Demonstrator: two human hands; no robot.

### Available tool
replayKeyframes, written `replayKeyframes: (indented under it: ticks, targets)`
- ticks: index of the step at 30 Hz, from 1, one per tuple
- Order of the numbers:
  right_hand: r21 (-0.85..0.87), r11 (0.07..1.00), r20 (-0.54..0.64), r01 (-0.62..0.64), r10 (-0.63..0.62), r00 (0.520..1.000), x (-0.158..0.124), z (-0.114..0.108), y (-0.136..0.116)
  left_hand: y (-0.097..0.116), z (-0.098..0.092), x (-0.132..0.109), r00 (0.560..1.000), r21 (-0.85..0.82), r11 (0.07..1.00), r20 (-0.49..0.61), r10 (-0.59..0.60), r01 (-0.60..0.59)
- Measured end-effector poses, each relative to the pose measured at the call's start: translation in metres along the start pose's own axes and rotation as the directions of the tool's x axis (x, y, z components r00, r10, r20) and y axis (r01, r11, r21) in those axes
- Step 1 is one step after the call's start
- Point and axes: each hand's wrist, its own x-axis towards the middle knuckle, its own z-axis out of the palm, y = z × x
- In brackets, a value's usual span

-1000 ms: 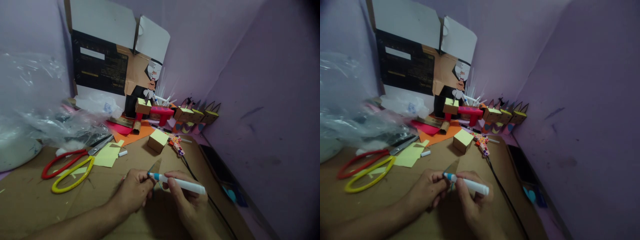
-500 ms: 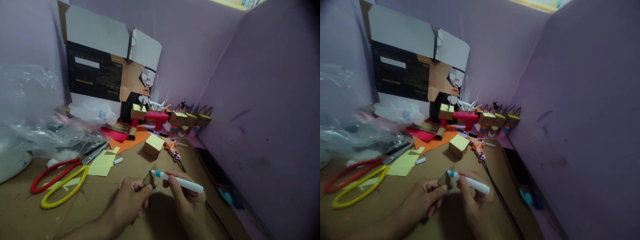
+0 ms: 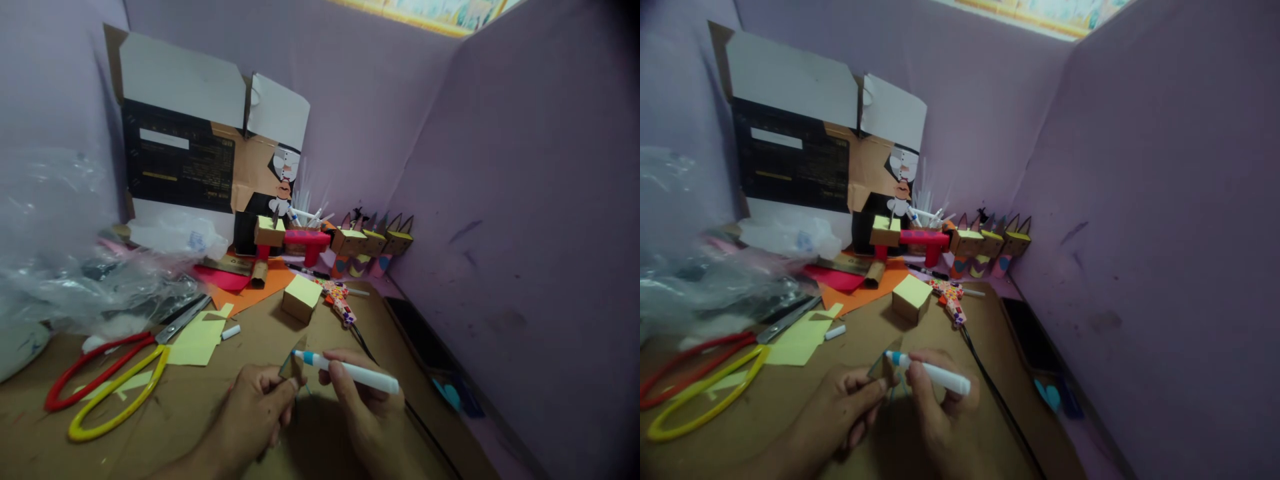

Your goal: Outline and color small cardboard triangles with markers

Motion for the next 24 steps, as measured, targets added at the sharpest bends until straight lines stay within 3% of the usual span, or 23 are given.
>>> replayKeyframes:
  ticks: [13, 24]
  targets:
    - [-0.026, 0.999, -0.113, -0.027, 0.024, 0.993, 0.0065, -0.0037, 0.0022, -0.0012, -0.0007, 0.0002, 1.0, 0.058, 0.998, -0.031, 0.001, 0.001]
    - [-0.035, 0.998, -0.105, -0.045, 0.041, 0.994, 0.0069, -0.0034, 0.0, 0.0039, -0.0003, -0.0026, 1.0, 0.05, 0.999, -0.015, 0.004, -0.004]
